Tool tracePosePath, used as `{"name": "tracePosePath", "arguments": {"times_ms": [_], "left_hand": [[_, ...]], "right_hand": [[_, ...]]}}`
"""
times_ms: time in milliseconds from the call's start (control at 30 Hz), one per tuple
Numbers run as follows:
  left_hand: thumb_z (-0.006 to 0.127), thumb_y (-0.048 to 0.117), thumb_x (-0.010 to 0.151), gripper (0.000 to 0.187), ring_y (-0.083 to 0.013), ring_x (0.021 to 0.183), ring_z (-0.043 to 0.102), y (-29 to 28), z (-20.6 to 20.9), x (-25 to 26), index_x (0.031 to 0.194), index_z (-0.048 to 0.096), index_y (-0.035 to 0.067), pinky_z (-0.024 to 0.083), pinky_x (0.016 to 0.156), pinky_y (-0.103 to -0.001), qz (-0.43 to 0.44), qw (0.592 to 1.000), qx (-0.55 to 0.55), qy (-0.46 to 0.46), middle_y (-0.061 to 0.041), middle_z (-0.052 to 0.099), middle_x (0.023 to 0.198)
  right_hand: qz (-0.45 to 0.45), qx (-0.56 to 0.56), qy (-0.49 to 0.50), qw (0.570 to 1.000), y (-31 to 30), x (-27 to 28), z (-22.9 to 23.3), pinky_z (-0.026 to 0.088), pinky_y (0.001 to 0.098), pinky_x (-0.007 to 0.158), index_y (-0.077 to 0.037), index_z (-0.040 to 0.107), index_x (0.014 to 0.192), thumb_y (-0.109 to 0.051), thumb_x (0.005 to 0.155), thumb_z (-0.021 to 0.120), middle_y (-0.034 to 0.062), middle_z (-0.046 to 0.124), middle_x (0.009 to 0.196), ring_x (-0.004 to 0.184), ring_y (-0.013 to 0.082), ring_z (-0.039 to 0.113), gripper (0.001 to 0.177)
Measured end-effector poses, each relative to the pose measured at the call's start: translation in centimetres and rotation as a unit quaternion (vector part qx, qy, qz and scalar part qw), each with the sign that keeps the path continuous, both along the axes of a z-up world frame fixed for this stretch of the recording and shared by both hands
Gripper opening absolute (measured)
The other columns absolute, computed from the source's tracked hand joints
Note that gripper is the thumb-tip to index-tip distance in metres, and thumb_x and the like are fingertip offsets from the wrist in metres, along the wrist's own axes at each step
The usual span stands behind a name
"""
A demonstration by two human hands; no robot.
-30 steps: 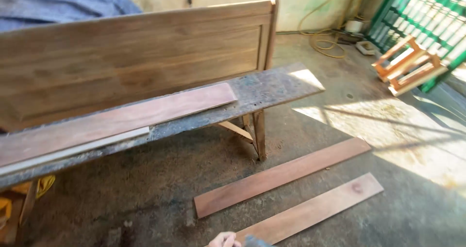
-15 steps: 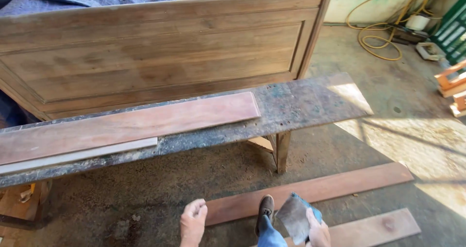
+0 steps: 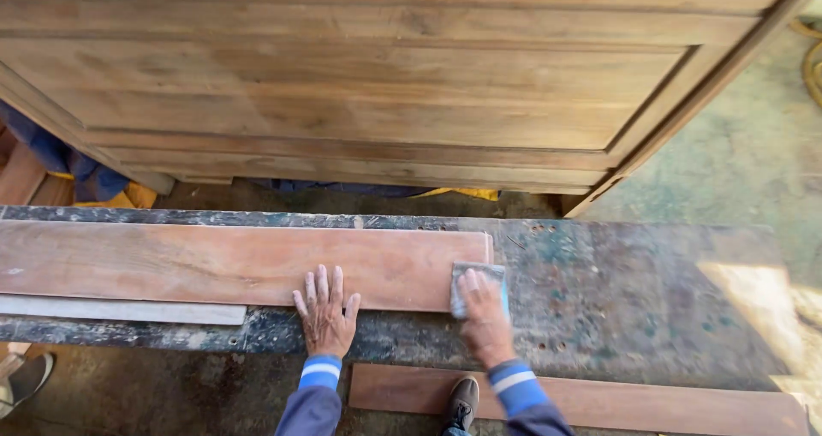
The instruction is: Manually sanding a wooden plank with sandpaper on a workbench.
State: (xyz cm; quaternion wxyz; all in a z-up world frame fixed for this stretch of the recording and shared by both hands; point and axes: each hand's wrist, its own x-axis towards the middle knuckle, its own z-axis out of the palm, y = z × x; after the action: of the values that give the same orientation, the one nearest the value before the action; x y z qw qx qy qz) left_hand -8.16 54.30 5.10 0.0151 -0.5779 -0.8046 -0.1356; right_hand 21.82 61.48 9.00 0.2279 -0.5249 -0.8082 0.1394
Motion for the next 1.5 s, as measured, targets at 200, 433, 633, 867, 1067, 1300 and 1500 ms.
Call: {"name": "tracePosePath", "arguments": {"times_ms": [200,433,633,867,1067,1300,1500], "left_hand": [[0.046,0.042,0.102,0.063,-0.0396,0.155,0.023,-0.5,-0.3,0.5,0.159,0.035,0.017,0.013,0.124,-0.064,-0.012,1.000,0.000,0.000,-0.015,0.027,0.168],[0.043,0.033,0.102,0.059,-0.0379,0.155,0.023,0.5,-0.2,-0.1,0.158,0.036,0.019,0.013,0.124,-0.062,-0.005,1.000,-0.006,-0.011,-0.013,0.027,0.168],[0.044,0.030,0.101,0.059,-0.0377,0.155,0.023,-0.1,-0.9,0.1,0.158,0.036,0.016,0.012,0.124,-0.062,0.006,1.000,-0.018,-0.014,-0.014,0.028,0.168],[0.043,0.025,0.101,0.059,-0.0363,0.155,0.024,-0.1,-0.4,-0.1,0.158,0.036,0.011,0.012,0.125,-0.061,0.016,0.999,-0.034,-0.034,-0.013,0.030,0.167],[0.044,0.024,0.102,0.060,-0.0379,0.155,0.024,-0.8,-0.8,0.0,0.158,0.032,0.006,0.014,0.125,-0.060,0.026,0.998,-0.002,-0.054,-0.018,0.029,0.167],[0.045,0.021,0.102,0.062,-0.0424,0.155,0.023,0.2,-0.1,-0.3,0.158,0.030,0.000,0.017,0.125,-0.058,0.031,0.996,0.016,-0.077,-0.024,0.027,0.166],[0.046,0.022,0.100,0.063,-0.0420,0.155,0.024,-0.4,-0.3,-0.2,0.157,0.031,0.000,0.018,0.125,-0.059,0.032,0.997,0.015,-0.075,-0.023,0.027,0.166]], "right_hand": [[0.150,-0.026,-0.018,0.988,-2.3,-12.6,-6.4,0.022,0.0508,0.129,0.010,0.032,0.154,0.009,0.076,0.052,0.0298,0.036,0.157,0.151,0.0430,0.030,0.081],[0.126,-0.085,-0.048,0.987,0.0,-1.4,-2.7,0.023,0.0477,0.124,-0.002,0.039,0.152,0.015,0.071,0.050,0.0206,0.037,0.159,0.149,0.0348,0.032,0.084],[0.210,-0.072,0.010,0.975,-2.8,-10.5,-2.5,0.024,0.0508,0.125,0.009,0.037,0.152,0.006,0.081,0.055,0.0271,0.036,0.159,0.150,0.0400,0.031,0.074],[0.110,-0.074,-0.052,0.990,-1.5,0.0,-0.4,0.023,0.0496,0.124,-0.009,0.046,0.148,0.004,0.067,0.058,0.0109,0.046,0.155,0.149,0.0281,0.037,0.082],[0.167,-0.077,0.049,0.982,-1.8,-16.0,-2.6,0.027,0.0516,0.124,0.005,0.041,0.151,0.003,0.079,0.063,0.0261,0.044,0.157,0.149,0.0410,0.039,0.075],[0.058,-0.079,0.039,0.994,3.2,-6.4,-1.8,0.030,0.0527,0.119,-0.002,0.047,0.146,0.002,0.071,0.066,0.0226,0.047,0.151,0.142,0.0405,0.041,0.077],[-0.011,-0.124,0.109,0.986,0.4,-16.1,-1.3,0.024,0.0520,0.122,0.009,0.038,0.148,0.008,0.065,0.061,0.0289,0.035,0.155,0.146,0.0460,0.032,0.086]]}}
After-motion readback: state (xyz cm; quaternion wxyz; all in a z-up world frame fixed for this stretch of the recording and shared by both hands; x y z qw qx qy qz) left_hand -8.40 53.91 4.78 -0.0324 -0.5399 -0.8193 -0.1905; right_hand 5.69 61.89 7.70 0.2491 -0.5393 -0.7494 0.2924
